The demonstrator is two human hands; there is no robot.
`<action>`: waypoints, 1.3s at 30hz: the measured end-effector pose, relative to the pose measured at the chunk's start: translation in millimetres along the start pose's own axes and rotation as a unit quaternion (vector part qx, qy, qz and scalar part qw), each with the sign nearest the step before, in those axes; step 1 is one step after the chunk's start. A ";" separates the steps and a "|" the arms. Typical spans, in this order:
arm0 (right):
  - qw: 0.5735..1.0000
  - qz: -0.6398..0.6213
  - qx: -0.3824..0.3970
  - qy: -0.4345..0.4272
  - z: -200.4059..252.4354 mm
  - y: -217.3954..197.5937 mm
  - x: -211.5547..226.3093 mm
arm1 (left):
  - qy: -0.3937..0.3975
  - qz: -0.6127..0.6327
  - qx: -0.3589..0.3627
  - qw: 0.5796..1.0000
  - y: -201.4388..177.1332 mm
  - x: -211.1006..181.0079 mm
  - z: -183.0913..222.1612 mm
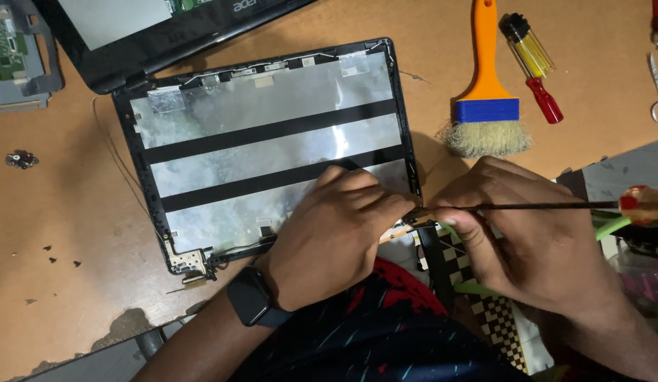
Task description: Routing an internal cable along the frame of a laptop screen assembly during repair.
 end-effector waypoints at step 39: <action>1.000 -0.010 -0.010 -0.004 -3.7 -4.5 10.9 | 0.013 -0.004 -0.014 1.000 -6.2 -1.6 -0.1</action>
Point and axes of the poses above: each hand's wrist, its own z-axis away from the middle knuckle, its own y-axis out of the palm, x = y × z, the point moved 6 cm from there along -z, towards the middle knuckle, and after that the axes turned 14 degrees about -y, right-handed, at the moved point
